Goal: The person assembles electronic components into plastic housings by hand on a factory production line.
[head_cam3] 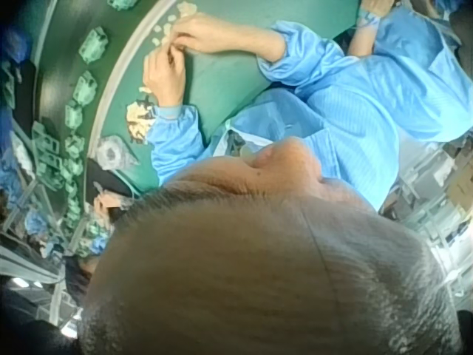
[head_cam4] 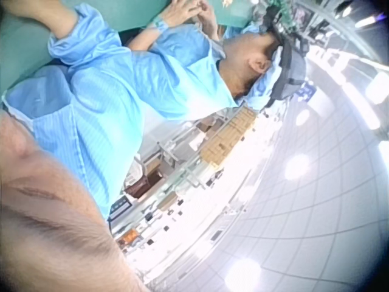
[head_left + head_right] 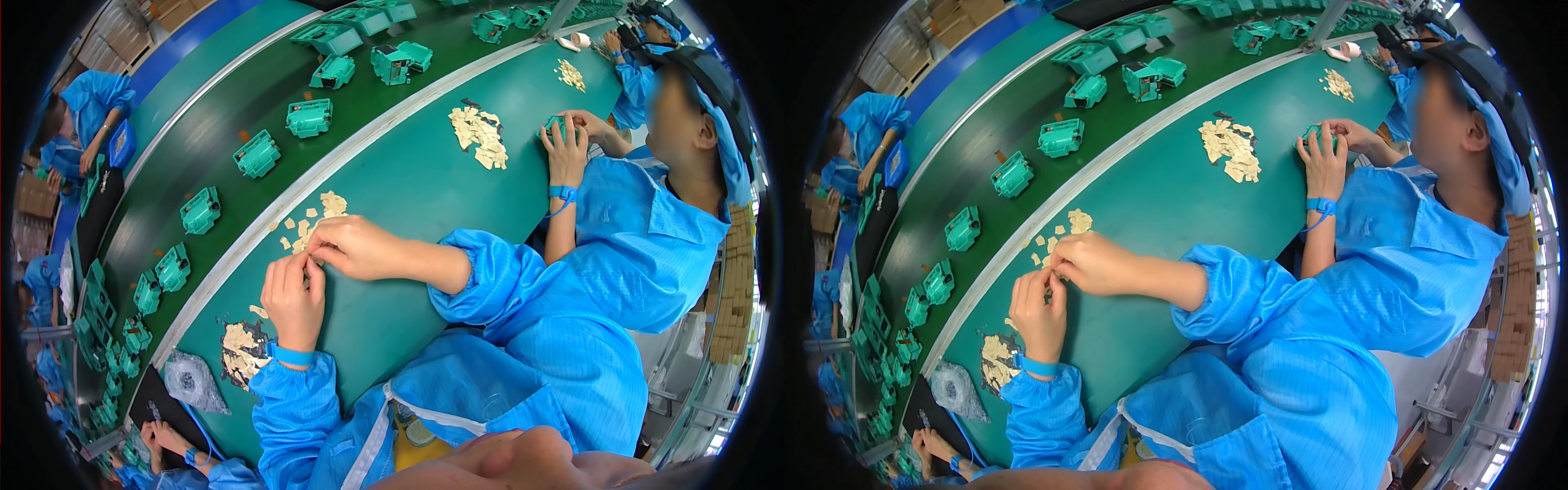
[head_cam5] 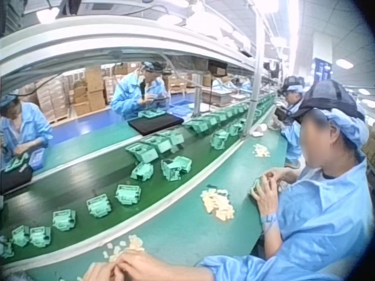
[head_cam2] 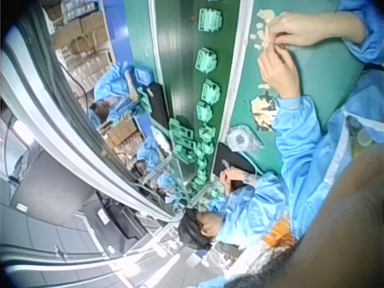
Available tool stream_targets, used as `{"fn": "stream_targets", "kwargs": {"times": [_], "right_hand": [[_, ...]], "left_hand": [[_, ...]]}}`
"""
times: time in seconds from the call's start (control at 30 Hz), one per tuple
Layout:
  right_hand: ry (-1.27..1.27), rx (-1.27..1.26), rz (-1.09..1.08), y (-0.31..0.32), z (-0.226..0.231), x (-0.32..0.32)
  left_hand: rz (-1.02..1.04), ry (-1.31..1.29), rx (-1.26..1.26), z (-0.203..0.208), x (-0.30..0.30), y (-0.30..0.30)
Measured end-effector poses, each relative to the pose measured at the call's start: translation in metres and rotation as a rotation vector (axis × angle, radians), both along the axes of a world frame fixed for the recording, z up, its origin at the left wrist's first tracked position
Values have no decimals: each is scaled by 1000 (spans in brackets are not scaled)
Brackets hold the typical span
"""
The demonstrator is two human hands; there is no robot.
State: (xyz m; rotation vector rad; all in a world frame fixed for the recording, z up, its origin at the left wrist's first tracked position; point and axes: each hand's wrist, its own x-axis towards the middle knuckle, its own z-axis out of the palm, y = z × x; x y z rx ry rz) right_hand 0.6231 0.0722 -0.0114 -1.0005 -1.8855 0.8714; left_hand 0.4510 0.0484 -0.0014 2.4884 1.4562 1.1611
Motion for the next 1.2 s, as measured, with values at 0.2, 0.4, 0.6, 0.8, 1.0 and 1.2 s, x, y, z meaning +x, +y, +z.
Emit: {"fn": "stream_targets", "kwargs": {"times": [0.2,0.4,0.6,0.8,1.0,1.2], "right_hand": [[-16,52,8,3,0,-13],[-37,5,16,-1,3,-39],[89,-260,-40,-10,2,-63],[228,-452,-84,-7,-11,-69],[332,-516,-157,-9,-1,-76],[330,-543,-112,-12,-3,-81]], "left_hand": [[-10,-25,24,-5,-17,5],[-38,-96,-16,-8,-46,1],[11,-208,-64,-15,-74,-6],[79,-410,-223,-21,-92,-9],[110,-262,-179,-25,-103,-12],[94,-204,-173,-28,-106,-13]]}}
